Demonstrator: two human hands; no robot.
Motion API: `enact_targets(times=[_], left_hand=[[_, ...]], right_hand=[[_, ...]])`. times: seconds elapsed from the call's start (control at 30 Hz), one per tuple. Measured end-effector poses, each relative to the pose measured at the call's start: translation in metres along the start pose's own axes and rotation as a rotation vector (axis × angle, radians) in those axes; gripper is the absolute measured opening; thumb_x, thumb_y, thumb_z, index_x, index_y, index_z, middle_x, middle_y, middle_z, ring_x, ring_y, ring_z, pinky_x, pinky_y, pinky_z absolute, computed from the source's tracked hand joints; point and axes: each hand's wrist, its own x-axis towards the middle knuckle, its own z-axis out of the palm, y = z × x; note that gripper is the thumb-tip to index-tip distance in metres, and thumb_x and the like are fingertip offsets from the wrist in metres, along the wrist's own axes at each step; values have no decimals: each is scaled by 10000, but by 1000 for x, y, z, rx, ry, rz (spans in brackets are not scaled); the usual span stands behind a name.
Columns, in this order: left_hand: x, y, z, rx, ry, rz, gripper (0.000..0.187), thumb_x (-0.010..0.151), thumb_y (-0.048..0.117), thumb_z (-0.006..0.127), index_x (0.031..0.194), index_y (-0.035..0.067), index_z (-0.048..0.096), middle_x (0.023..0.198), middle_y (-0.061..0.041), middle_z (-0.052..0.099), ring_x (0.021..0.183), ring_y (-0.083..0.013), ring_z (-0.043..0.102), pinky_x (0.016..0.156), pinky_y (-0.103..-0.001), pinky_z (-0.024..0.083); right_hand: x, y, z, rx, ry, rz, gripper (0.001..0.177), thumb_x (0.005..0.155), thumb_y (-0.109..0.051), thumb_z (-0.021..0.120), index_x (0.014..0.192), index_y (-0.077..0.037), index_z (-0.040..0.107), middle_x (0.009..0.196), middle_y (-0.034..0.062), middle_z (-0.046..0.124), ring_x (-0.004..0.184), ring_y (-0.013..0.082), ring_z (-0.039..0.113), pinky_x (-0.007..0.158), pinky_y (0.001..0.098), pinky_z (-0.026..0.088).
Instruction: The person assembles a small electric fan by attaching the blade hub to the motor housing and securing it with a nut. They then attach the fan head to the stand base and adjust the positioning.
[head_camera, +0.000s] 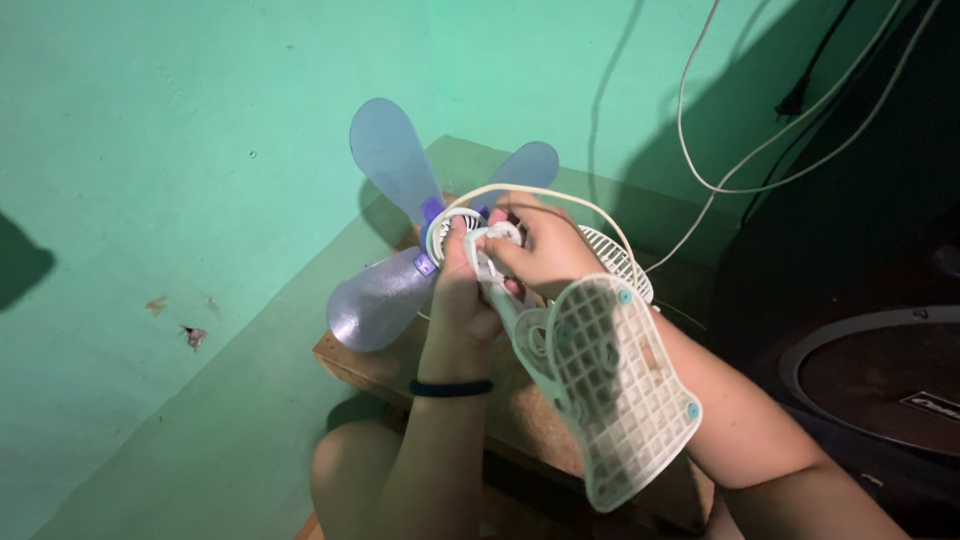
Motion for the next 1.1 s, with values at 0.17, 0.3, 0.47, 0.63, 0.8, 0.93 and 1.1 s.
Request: enact_targets(times=[0.17, 0.3, 0.47, 0.63, 0.8, 0.93, 1.1], left_hand=[[12, -8, -16, -58, -20, 48, 682, 1044, 679, 268, 1161, 95, 603, 871, -70, 674, 664, -182, 656, 514, -290, 531], [13, -6, -19, -97, 42, 66, 674, 1037, 689, 289, 1148, 109, 615, 890, -57, 682, 675, -178, 658, 532, -290, 542], [0, -6, 0, -70, 143, 34, 644, 1033, 638, 263, 1212, 111, 587, 984, -85, 667, 769, -203, 680, 625, -335, 587], [-3, -8, 12, -126, 136, 32, 633, 1046, 614, 276, 1211, 87, 586, 1010, -93, 682, 796, -209, 700, 645, -335, 599], [1, -8, -1, -22, -88, 157, 601, 1087, 631, 352, 1131, 87, 605, 883, -66, 679, 642, -185, 649, 508, -286, 551], [3, -3, 0, -189, 116, 96, 642, 1065, 646, 337, 1121, 56, 585, 841, -67, 653, 622, -158, 624, 500, -255, 545], [0, -4, 3, -80, -28, 48, 697, 1038, 691, 300, 1129, 66, 595, 816, -44, 626, 606, -162, 628, 468, -267, 517]], right_hand=[[-3, -19, -2, -171, -65, 494, 253, 945, -273, 684, 1033, -36, 687, 860, 126, 724, 801, 212, 684, 740, 356, 538], [-3, -17, -23, 330, -142, 621, 321, 1008, -304, 588, 1134, -39, 719, 977, 84, 752, 886, 150, 716, 779, 303, 585], [-5, 19, -16, 294, -157, 151, 334, 1082, -206, 579, 1353, -35, 671, 1101, 104, 643, 1000, 198, 638, 861, 335, 543], [-1, 42, -14, -183, -128, -103, 263, 898, -128, 748, 1151, -55, 738, 993, 112, 679, 919, 278, 698, 788, 371, 558], [-5, 7, -21, -324, -4, -317, 191, 886, -103, 774, 1051, -43, 699, 1060, 102, 687, 961, 312, 707, 814, 398, 562], [-17, -25, -38, -513, -183, -319, 323, 808, -111, 776, 1119, -39, 719, 1095, 134, 683, 954, 298, 702, 773, 370, 582], [-6, 21, -14, -137, -10, -281, 227, 852, -101, 847, 1053, -108, 741, 1070, 82, 660, 924, 207, 680, 778, 336, 580]])
